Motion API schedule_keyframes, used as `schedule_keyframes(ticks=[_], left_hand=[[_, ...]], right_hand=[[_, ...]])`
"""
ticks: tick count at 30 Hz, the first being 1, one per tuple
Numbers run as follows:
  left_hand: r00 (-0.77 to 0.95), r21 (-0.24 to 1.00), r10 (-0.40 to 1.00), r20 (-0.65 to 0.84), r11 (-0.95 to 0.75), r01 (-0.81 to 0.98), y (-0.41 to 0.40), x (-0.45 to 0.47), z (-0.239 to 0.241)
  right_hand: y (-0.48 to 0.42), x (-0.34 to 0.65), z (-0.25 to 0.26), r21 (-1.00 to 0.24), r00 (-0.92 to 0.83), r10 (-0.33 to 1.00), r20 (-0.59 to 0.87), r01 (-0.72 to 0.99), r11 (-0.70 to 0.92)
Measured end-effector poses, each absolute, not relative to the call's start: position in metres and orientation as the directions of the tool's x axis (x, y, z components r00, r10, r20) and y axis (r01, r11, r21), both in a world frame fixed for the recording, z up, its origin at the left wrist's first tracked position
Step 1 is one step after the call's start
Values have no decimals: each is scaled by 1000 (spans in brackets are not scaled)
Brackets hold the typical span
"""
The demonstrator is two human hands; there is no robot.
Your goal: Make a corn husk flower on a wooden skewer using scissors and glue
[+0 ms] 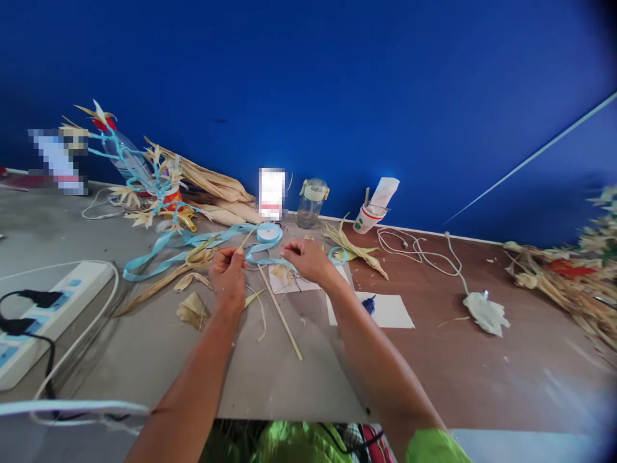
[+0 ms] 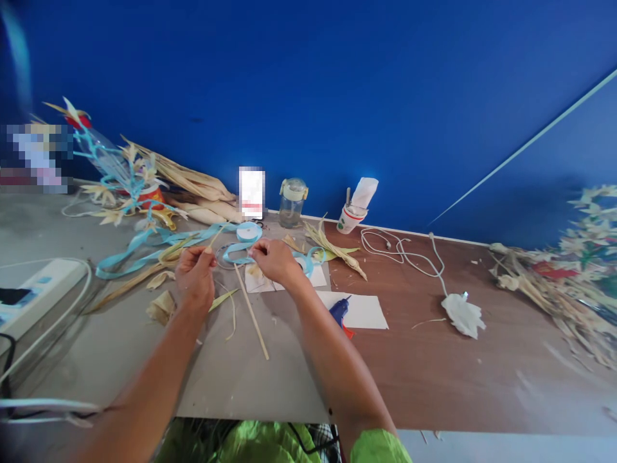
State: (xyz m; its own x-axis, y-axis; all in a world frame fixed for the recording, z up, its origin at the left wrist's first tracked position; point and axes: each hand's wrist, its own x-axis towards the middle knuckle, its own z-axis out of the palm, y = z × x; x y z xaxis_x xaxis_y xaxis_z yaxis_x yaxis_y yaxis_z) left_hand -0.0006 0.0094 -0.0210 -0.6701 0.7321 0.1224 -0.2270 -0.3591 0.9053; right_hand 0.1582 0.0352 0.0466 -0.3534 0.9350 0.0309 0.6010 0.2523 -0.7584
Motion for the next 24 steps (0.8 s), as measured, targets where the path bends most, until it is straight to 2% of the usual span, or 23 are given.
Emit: schedule_keyframes(ticks=[5,14,16,20,22,24], left_hand=[[-653,891,752,91,-355,-284,9,1,-22],[-629,876,777,40,-329,-351,9,3,-21],[-618,876,785,41,-325,-356,9,4,-22],[-609,895,792,54,-309,-323,10,7,-26],[-605,899,794,48,-299,-321,10,8,-27],[-601,895,798,39,-295,-333,11,8,-28]], right_hand=[[34,187,46,-615,-240,970,28,761,206],[29,230,39,-461,-190,982,-13,872,163],[29,232,36,-410,-221,974,45,885,220],[28,224,24,-243,-464,883,68,851,465],[26,217,15,-149,-493,870,27,858,491],[24,212,9,-61,-436,900,9,898,435]])
